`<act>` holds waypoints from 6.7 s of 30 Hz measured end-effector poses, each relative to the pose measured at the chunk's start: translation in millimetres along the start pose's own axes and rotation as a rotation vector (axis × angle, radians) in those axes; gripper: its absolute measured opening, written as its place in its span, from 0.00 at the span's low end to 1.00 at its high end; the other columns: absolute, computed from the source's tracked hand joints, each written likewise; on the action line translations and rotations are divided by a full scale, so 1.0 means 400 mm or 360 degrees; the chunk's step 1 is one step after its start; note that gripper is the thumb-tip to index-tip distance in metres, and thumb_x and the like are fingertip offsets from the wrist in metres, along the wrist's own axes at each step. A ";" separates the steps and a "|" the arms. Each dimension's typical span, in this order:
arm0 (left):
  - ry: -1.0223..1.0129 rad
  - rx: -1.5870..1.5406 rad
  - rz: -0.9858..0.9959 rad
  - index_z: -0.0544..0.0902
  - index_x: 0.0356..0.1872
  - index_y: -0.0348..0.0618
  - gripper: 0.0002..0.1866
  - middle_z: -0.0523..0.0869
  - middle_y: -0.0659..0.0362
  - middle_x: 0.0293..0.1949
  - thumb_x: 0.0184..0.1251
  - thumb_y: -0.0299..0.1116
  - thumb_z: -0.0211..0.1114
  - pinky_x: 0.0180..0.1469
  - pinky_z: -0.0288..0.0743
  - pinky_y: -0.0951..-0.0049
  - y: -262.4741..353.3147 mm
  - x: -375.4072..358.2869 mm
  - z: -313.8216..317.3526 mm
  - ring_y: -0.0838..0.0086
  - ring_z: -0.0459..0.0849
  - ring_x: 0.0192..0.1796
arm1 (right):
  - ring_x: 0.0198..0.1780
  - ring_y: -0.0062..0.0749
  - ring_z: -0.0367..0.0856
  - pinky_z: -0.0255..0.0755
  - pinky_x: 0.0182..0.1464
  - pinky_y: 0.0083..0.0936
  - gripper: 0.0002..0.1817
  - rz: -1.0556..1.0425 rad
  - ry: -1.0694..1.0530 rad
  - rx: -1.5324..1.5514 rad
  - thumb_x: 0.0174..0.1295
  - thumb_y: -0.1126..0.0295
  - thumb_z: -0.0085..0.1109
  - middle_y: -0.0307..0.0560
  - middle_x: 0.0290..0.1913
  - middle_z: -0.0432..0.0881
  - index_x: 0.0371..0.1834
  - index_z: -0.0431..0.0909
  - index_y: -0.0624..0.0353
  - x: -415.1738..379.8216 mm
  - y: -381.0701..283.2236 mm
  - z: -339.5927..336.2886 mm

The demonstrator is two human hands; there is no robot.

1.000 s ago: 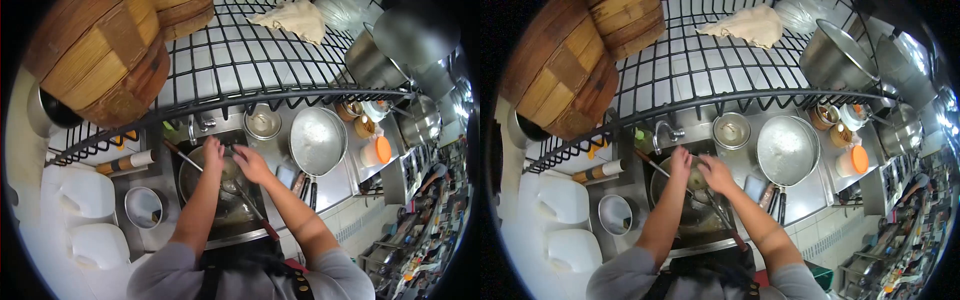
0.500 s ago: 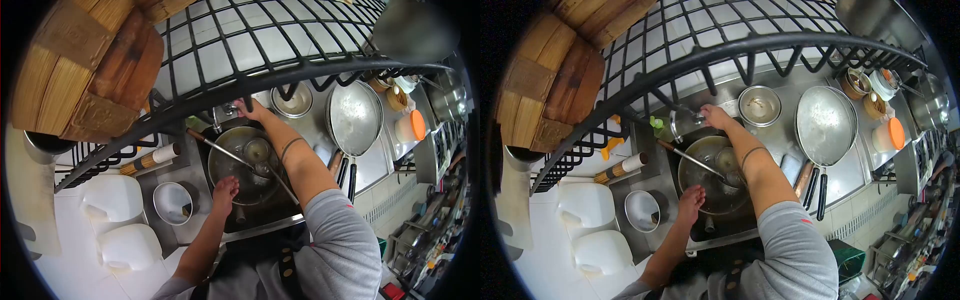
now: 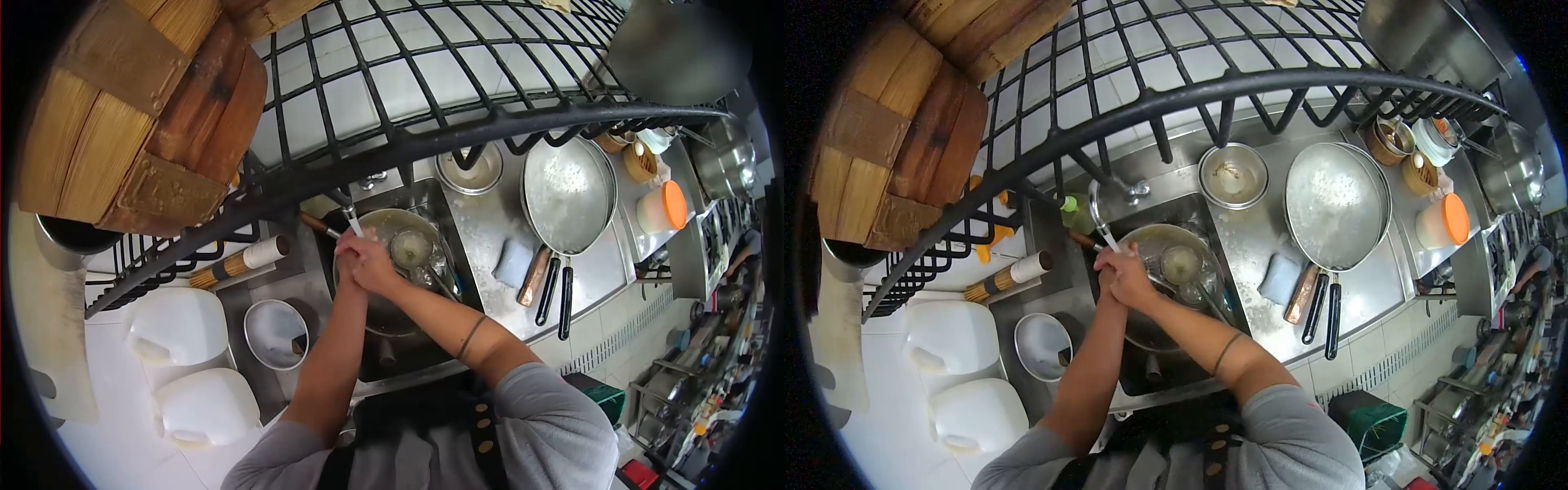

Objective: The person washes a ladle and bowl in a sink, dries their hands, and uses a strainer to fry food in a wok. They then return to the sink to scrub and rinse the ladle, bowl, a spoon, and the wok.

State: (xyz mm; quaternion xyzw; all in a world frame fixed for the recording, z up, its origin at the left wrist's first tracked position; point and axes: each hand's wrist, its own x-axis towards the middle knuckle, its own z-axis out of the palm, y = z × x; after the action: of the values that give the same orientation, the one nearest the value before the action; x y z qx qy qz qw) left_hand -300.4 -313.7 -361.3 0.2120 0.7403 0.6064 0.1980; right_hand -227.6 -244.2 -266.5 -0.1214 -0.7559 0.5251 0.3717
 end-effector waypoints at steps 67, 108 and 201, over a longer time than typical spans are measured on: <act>-0.2428 0.1428 0.1156 0.70 0.71 0.44 0.33 0.70 0.43 0.71 0.67 0.46 0.66 0.74 0.60 0.55 0.943 -0.797 1.491 0.50 0.67 0.73 | 0.57 0.55 0.79 0.73 0.59 0.43 0.24 0.1924 0.0901 -0.1222 0.63 0.54 0.61 0.60 0.58 0.77 0.58 0.78 0.54 -1.523 -0.390 -1.970; -0.3915 0.1510 0.1974 0.70 0.70 0.43 0.32 0.77 0.39 0.64 0.66 0.38 0.67 0.68 0.69 0.53 1.239 -1.977 3.993 0.46 0.75 0.67 | 0.56 0.49 0.82 0.75 0.59 0.41 0.21 0.2099 0.2487 -0.1280 0.61 0.63 0.59 0.54 0.53 0.84 0.57 0.79 0.57 -2.361 -0.258 -3.797; -0.3815 -0.0697 0.1315 0.60 0.76 0.42 0.31 0.56 0.45 0.78 0.77 0.44 0.51 0.76 0.52 0.59 1.458 -2.966 4.820 0.54 0.58 0.78 | 0.57 0.45 0.78 0.71 0.61 0.34 0.28 0.0746 0.2258 -0.1813 0.67 0.59 0.56 0.58 0.57 0.77 0.63 0.70 0.70 -2.368 -0.399 -4.878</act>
State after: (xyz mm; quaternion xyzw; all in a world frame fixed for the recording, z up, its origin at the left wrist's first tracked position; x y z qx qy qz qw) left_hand 1790.4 700.0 -104.7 0.7975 -0.1338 0.1624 0.5654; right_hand 1808.2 518.0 -201.1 -0.7259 -0.4521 -0.0593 0.5150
